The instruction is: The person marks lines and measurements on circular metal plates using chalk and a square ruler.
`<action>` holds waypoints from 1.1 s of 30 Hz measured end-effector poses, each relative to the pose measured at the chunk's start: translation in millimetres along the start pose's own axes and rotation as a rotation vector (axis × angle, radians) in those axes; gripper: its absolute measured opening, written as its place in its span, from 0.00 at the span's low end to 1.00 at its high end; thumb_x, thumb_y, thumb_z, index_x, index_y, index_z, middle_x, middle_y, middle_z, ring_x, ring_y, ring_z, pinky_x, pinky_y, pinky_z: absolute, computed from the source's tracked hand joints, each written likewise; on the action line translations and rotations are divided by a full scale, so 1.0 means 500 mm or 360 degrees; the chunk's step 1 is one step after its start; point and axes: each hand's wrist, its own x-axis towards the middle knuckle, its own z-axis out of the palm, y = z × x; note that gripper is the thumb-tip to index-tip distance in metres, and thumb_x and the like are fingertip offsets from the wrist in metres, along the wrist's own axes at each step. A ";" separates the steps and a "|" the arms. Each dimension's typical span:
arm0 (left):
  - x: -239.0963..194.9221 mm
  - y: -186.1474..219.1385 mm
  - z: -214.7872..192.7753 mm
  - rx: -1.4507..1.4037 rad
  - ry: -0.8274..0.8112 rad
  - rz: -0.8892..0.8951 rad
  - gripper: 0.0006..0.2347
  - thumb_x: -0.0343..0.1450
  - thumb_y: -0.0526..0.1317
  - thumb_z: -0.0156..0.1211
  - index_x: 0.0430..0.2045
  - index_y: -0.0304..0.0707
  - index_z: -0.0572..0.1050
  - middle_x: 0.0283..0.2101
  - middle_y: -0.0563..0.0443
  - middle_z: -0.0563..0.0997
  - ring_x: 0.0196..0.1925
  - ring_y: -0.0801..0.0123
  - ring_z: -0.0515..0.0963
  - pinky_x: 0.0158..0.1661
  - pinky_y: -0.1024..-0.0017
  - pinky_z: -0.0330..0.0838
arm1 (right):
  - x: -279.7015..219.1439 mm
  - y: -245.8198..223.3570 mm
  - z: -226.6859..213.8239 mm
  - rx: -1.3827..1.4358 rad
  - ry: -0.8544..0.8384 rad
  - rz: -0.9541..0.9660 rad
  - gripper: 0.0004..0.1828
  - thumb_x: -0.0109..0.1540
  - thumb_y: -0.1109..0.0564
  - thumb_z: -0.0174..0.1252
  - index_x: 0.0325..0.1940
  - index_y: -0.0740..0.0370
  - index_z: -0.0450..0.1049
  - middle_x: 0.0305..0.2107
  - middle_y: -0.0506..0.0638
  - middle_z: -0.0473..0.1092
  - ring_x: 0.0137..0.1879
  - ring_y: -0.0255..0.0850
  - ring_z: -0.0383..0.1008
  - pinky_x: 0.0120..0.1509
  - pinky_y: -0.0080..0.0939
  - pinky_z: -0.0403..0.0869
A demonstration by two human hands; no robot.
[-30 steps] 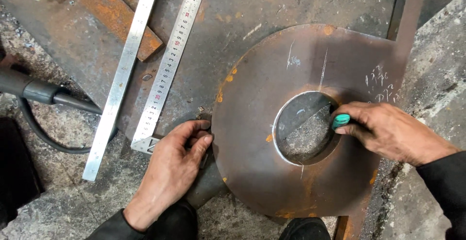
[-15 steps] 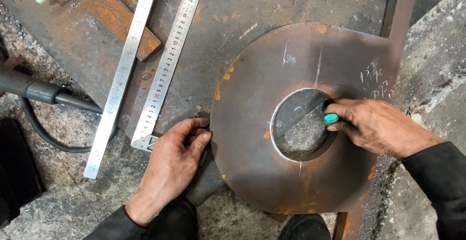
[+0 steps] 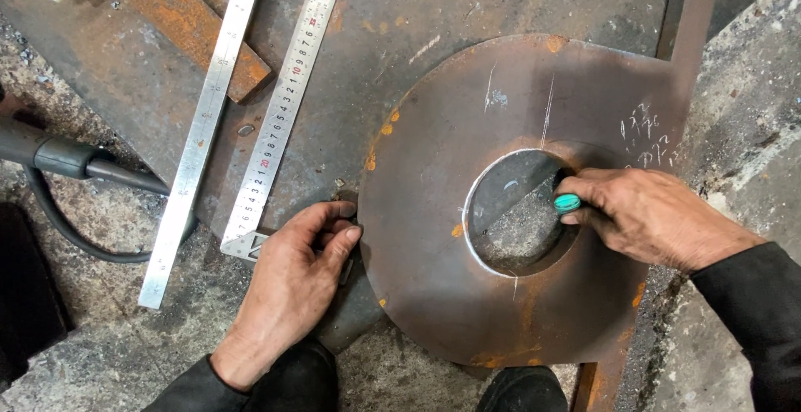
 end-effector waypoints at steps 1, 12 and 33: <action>0.000 0.000 0.000 0.0026 0.0015 0.0012 0.16 0.71 0.41 0.59 0.53 0.40 0.77 0.39 0.52 0.85 0.38 0.72 0.84 0.40 0.73 0.81 | 0.001 -0.002 0.001 -0.0021 0.0013 -0.0019 0.17 0.62 0.51 0.62 0.55 0.38 0.74 0.42 0.38 0.78 0.43 0.37 0.82 0.52 0.41 0.84; 0.001 0.011 -0.007 0.0012 -0.0037 -0.0038 0.21 0.69 0.45 0.59 0.58 0.41 0.75 0.43 0.49 0.86 0.43 0.69 0.85 0.45 0.70 0.79 | -0.102 -0.069 0.032 0.1046 0.0650 0.0220 0.15 0.61 0.47 0.62 0.52 0.43 0.78 0.46 0.46 0.80 0.53 0.45 0.82 0.56 0.53 0.81; 0.118 -0.075 0.041 -0.0123 0.0346 -0.0720 0.33 0.68 0.53 0.66 0.61 0.22 0.71 0.51 0.23 0.83 0.58 0.46 0.83 0.61 0.60 0.71 | -0.025 -0.267 0.226 0.1601 0.0834 -0.0004 0.17 0.63 0.56 0.59 0.56 0.49 0.72 0.43 0.54 0.79 0.53 0.46 0.81 0.63 0.53 0.67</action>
